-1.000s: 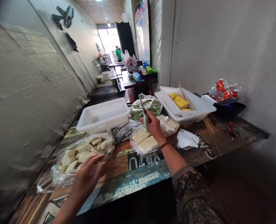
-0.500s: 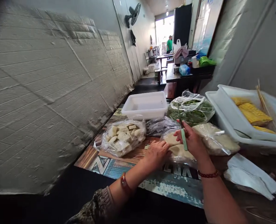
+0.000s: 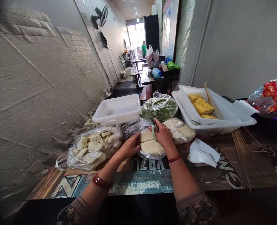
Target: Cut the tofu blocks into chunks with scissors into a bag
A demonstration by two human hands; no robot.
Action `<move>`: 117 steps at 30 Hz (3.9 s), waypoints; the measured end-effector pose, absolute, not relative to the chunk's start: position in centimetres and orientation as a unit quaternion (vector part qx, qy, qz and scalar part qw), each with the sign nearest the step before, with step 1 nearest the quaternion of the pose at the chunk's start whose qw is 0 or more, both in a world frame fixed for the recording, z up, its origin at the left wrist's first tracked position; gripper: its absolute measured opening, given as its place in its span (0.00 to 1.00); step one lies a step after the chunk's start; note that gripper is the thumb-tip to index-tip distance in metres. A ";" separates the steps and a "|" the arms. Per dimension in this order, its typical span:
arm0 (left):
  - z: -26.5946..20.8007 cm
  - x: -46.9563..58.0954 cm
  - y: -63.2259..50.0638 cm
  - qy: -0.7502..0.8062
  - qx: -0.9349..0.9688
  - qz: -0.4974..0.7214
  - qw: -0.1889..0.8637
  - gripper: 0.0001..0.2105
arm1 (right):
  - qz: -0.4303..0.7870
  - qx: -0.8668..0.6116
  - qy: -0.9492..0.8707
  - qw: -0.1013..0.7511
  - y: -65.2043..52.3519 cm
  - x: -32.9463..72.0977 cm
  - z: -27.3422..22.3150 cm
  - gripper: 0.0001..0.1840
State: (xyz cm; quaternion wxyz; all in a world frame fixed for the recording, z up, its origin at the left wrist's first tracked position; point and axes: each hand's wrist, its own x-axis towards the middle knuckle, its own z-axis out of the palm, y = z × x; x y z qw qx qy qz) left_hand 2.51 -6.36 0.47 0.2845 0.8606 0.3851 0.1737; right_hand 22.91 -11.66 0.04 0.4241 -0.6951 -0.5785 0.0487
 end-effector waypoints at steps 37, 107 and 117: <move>-2.6 4.4 -4.2 0.313 0.334 0.417 0.785 0.19 | 0.266 -0.617 -0.498 0.548 -10.9 22.4 -1.8 0.27; 1.0 3.6 -6.2 0.154 0.854 0.341 0.362 0.18 | 0.226 -0.625 -0.358 0.655 -13.1 20.7 2.7 0.30; -0.3 3.6 -5.2 0.189 0.821 0.341 0.418 0.10 | 0.239 -0.606 -0.348 0.674 -13.1 21.1 1.8 0.28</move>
